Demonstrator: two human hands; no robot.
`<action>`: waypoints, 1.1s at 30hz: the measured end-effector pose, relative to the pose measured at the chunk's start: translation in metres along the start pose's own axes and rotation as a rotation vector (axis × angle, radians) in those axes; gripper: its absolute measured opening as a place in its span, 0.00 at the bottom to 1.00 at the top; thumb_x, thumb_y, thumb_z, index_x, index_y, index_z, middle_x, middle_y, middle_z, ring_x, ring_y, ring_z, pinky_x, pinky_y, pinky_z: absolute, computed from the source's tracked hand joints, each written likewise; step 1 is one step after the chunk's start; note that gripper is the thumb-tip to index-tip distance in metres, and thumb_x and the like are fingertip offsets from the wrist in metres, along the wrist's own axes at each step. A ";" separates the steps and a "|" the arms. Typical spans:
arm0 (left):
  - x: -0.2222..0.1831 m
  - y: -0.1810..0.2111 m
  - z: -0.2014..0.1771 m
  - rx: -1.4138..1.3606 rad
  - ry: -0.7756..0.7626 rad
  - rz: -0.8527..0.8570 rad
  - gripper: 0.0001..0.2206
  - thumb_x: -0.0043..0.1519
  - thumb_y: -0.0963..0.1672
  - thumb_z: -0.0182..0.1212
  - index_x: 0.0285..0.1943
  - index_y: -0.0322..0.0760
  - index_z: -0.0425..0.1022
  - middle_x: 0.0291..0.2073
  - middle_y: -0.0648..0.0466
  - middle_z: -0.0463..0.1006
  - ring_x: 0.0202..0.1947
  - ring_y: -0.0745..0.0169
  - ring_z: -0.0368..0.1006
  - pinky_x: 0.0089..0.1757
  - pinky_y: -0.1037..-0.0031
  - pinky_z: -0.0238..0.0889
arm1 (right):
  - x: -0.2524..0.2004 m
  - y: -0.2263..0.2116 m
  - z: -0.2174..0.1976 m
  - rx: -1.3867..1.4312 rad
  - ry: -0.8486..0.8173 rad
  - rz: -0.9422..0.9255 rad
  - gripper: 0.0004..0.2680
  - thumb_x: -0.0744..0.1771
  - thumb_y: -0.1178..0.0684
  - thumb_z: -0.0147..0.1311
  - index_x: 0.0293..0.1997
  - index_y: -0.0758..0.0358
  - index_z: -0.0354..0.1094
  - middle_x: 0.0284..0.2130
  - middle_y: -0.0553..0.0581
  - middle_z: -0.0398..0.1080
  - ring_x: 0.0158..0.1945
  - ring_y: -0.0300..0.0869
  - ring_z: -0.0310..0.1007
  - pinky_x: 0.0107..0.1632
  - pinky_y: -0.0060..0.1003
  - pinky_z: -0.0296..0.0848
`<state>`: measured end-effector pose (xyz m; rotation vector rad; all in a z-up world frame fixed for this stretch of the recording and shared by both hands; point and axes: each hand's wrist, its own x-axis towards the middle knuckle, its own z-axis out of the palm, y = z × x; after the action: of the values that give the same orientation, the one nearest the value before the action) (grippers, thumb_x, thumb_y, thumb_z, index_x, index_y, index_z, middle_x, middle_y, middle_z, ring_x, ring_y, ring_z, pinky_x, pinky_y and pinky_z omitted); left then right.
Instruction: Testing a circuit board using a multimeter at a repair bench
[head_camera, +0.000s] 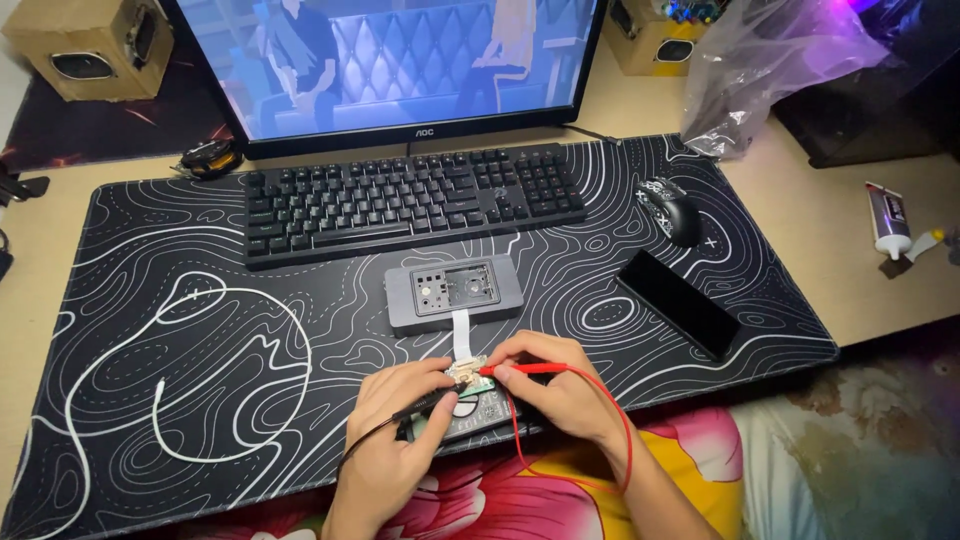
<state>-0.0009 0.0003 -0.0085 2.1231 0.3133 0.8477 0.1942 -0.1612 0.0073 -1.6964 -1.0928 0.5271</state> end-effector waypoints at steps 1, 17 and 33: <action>0.000 0.001 0.000 -0.001 0.001 0.000 0.06 0.70 0.45 0.67 0.49 0.45 0.89 0.55 0.56 0.92 0.57 0.58 0.86 0.61 0.62 0.68 | 0.000 -0.001 0.000 -0.001 -0.001 0.000 0.06 0.71 0.52 0.61 0.44 0.58 0.84 0.38 0.48 0.85 0.41 0.36 0.81 0.49 0.32 0.76; 0.000 -0.006 0.004 -0.025 0.017 0.011 0.09 0.66 0.45 0.75 0.53 0.50 0.94 0.61 0.53 0.88 0.58 0.55 0.83 0.59 0.62 0.69 | 0.001 -0.001 -0.001 -0.044 0.004 0.014 0.06 0.71 0.52 0.61 0.43 0.58 0.85 0.38 0.49 0.85 0.41 0.37 0.83 0.49 0.32 0.77; 0.005 0.000 -0.002 0.003 -0.002 0.041 0.07 0.67 0.44 0.73 0.53 0.47 0.92 0.59 0.50 0.88 0.56 0.52 0.84 0.57 0.59 0.69 | 0.015 -0.006 0.009 -0.070 -0.017 0.012 0.06 0.70 0.52 0.62 0.39 0.58 0.84 0.34 0.48 0.85 0.38 0.36 0.82 0.46 0.32 0.77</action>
<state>0.0018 0.0034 -0.0050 2.1392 0.2708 0.8696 0.1925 -0.1429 0.0115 -1.7632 -1.1257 0.5170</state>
